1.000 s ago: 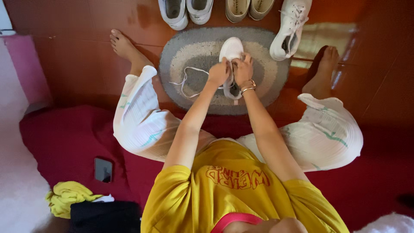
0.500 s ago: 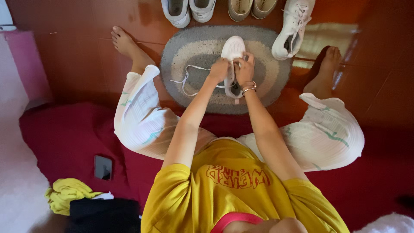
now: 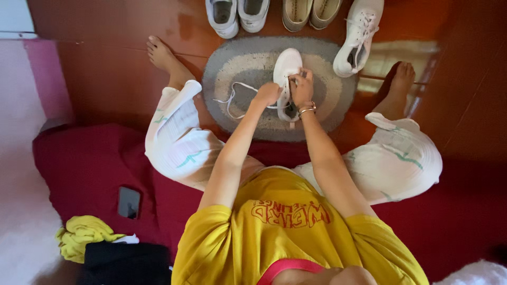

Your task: The person sits on the floor and laces a white sneaker. They thread the laces through the eyelets, pull them tight, and tie a knot.

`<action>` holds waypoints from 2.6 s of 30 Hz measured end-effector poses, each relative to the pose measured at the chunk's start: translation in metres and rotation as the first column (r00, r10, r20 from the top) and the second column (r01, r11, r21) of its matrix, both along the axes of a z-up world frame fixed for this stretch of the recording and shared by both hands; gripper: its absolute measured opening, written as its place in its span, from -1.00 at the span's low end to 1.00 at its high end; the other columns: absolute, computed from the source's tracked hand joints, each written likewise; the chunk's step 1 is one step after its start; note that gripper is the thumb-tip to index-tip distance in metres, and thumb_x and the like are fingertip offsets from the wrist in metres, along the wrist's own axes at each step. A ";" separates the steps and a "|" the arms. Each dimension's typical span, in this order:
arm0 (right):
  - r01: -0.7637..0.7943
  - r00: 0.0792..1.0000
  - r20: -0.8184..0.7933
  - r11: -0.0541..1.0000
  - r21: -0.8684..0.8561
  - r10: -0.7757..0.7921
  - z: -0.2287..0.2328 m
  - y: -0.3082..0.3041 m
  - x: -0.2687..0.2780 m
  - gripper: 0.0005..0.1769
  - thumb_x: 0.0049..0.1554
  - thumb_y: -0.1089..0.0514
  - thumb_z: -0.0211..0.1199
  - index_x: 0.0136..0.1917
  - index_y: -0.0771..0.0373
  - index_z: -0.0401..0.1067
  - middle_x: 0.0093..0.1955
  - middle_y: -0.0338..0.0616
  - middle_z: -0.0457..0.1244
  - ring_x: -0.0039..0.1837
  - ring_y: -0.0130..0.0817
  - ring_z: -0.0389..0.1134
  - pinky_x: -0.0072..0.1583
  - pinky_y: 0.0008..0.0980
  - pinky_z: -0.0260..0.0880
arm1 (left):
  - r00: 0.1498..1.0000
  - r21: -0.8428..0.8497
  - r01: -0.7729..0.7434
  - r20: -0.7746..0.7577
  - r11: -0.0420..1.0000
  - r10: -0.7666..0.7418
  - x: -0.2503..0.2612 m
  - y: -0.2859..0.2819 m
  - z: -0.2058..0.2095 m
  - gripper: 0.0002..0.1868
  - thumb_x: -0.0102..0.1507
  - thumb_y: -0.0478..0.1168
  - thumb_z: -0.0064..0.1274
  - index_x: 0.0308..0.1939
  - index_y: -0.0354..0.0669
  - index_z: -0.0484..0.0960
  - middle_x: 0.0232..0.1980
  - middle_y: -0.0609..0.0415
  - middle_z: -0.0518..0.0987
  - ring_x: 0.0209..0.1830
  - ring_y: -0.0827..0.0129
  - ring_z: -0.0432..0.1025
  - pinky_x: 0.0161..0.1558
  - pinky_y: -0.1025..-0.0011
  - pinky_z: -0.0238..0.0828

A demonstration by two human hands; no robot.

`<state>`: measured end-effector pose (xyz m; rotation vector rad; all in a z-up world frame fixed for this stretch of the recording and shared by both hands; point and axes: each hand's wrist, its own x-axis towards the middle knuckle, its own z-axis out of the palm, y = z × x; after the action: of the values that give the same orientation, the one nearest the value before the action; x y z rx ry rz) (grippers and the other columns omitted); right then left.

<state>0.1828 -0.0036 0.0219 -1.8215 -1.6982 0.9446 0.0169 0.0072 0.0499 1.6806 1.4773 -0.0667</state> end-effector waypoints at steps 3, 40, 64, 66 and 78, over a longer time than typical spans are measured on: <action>0.027 0.999 -0.032 1.000 0.007 -0.027 0.009 -0.007 0.001 -0.82 0.10 0.23 0.41 0.01 0.11 0.60 0.25 0.03 0.22 0.29 0.03 0.28 0.31 -0.13 0.32 | 1.000 -0.096 -0.021 0.005 0.995 0.021 -0.009 -0.013 0.015 -0.54 0.37 0.00 -0.13 -0.33 -0.32 0.69 -0.26 -0.27 0.66 -0.21 -0.15 0.56 -0.06 -0.01 0.47; -0.616 0.759 0.299 0.786 0.042 0.579 0.070 -0.084 -0.028 -0.83 0.14 0.31 0.19 -0.01 0.29 0.55 0.08 0.04 0.31 0.15 0.02 0.34 0.17 -0.05 0.39 | -0.330 -0.526 -0.801 0.786 0.286 0.523 -0.112 -0.054 0.173 -0.52 0.39 0.05 -0.02 0.05 -0.35 0.68 -0.01 -0.04 0.73 0.00 0.32 0.64 0.06 0.37 0.59; 0.158 0.894 -0.448 0.924 0.348 0.016 0.305 -0.020 0.075 -0.80 0.34 0.47 0.21 0.22 0.43 0.49 0.05 0.01 0.44 -0.02 -0.38 0.51 0.00 -0.43 0.59 | -0.468 -0.452 -0.878 0.741 -0.157 0.482 -0.141 -0.075 0.158 -0.52 0.38 0.04 -0.03 0.29 -0.11 0.54 0.06 0.11 0.56 0.15 0.29 0.46 0.20 0.22 0.32; 0.139 0.923 -0.385 0.914 0.381 0.021 0.325 -0.027 0.079 -0.81 0.33 0.49 0.18 0.19 0.42 0.50 0.03 0.02 0.45 -0.10 -0.40 0.45 -0.14 -0.52 0.39 | -0.415 -0.390 -0.907 0.761 -0.160 0.498 -0.141 -0.076 0.159 -0.49 0.38 0.01 -0.04 0.37 -0.08 0.47 0.16 0.08 0.54 0.23 0.28 0.44 0.25 0.18 0.31; -0.667 0.714 -0.297 0.745 -0.014 0.634 0.396 -0.099 0.070 -0.83 0.08 0.28 0.39 -0.02 0.31 0.61 -0.21 -0.09 0.44 -0.23 -0.32 0.45 -0.15 -0.37 0.48 | -0.437 -0.414 -0.899 0.819 -0.144 0.373 -0.139 -0.072 0.167 -0.41 0.41 -0.34 0.00 0.50 -0.14 0.19 0.50 -0.06 0.30 0.51 0.13 0.29 0.44 0.01 0.28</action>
<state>0.2532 -0.1030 0.4179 -1.0451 -2.1713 1.5300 -0.1224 -0.0651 0.2174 0.0574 1.4388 2.0592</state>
